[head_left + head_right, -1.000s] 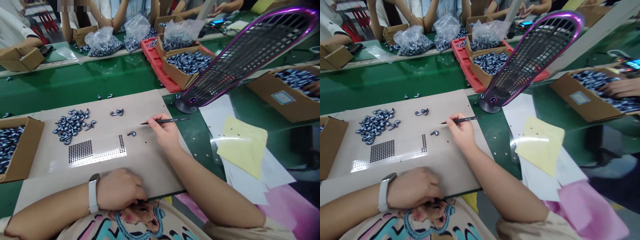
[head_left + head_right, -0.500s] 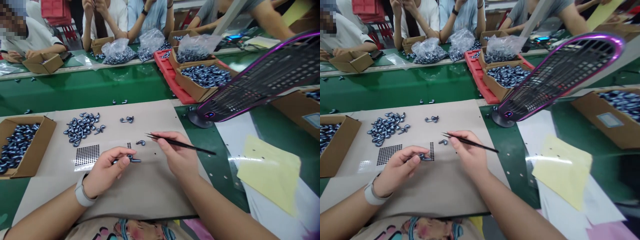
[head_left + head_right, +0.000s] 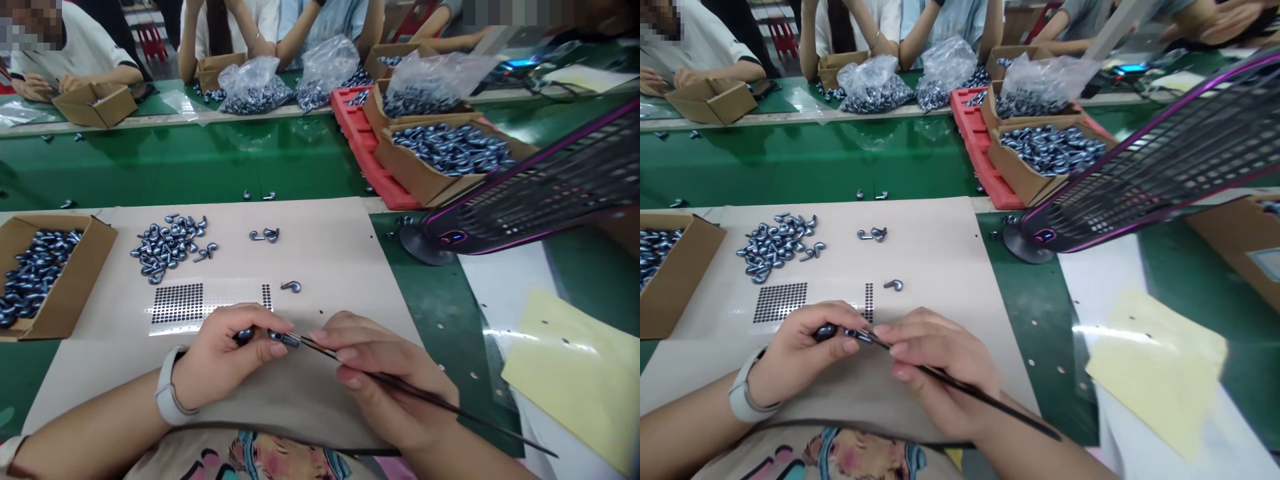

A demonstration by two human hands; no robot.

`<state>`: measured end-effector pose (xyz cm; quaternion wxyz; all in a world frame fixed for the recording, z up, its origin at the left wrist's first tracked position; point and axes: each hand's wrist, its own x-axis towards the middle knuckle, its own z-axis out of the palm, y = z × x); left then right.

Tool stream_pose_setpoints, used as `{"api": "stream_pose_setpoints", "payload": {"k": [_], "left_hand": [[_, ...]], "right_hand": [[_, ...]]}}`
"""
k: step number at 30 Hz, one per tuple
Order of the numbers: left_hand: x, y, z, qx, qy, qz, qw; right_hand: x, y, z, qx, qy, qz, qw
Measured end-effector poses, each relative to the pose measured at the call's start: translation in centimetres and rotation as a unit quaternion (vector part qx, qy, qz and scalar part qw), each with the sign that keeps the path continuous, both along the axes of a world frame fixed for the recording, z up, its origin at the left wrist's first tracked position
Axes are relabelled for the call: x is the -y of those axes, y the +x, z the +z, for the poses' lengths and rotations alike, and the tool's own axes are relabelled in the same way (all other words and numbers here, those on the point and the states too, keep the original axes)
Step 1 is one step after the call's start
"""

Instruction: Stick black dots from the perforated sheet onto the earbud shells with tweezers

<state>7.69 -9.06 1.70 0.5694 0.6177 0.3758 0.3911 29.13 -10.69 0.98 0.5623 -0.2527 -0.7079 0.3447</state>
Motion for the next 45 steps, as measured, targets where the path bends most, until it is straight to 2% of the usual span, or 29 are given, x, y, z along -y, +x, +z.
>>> {"api": "stream_pose_setpoints", "payload": {"k": [9, 12, 16, 18, 21, 24, 27, 35, 41, 45], "left_hand": [[-0.2, 0.0, 0.0, -0.020, 0.013, -0.007, 1.000], [-0.1, -0.1, 0.1, -0.028, -0.009, 0.001, 1.000], [-0.1, -0.1, 0.2, -0.024, -0.045, 0.015, 0.999], [-0.1, -0.2, 0.2, -0.033, -0.032, 0.028, 0.999], [0.0, -0.2, 0.1, -0.089, 0.032, 0.060, 0.994], [0.2, 0.0, -0.2, -0.136, 0.106, 0.086, 0.981], [0.5, 0.1, -0.5, -0.133, 0.145, 0.097, 0.976], [0.5, 0.4, -0.5, -0.147, 0.159, 0.099, 0.971], [0.3, 0.8, -0.5, -0.149, 0.116, 0.132, 0.973], [0.4, 0.9, -0.4, -0.151, 0.119, 0.134, 0.972]], "right_hand": [[-0.4, -0.1, 0.7, 0.050, 0.046, 0.015, 0.998], [-0.4, -0.1, 0.5, 0.051, 0.044, 0.015, 0.998], [-0.2, -0.2, 0.0, 0.018, 0.021, -0.023, 0.999], [-0.1, -0.2, -0.4, 0.006, 0.019, -0.049, 0.999], [0.0, -0.3, -0.6, 0.007, 0.019, -0.079, 0.997], [0.0, -0.4, -0.5, 0.021, 0.020, -0.074, 0.997], [0.0, -0.5, -0.1, 0.045, 0.031, -0.049, 0.997], [0.0, -1.0, 0.0, 0.053, 0.039, -0.033, 0.997], [0.1, -1.2, -0.3, 0.054, 0.032, -0.057, 0.996], [0.2, -1.4, -0.5, 0.058, 0.018, -0.069, 0.996]]}}
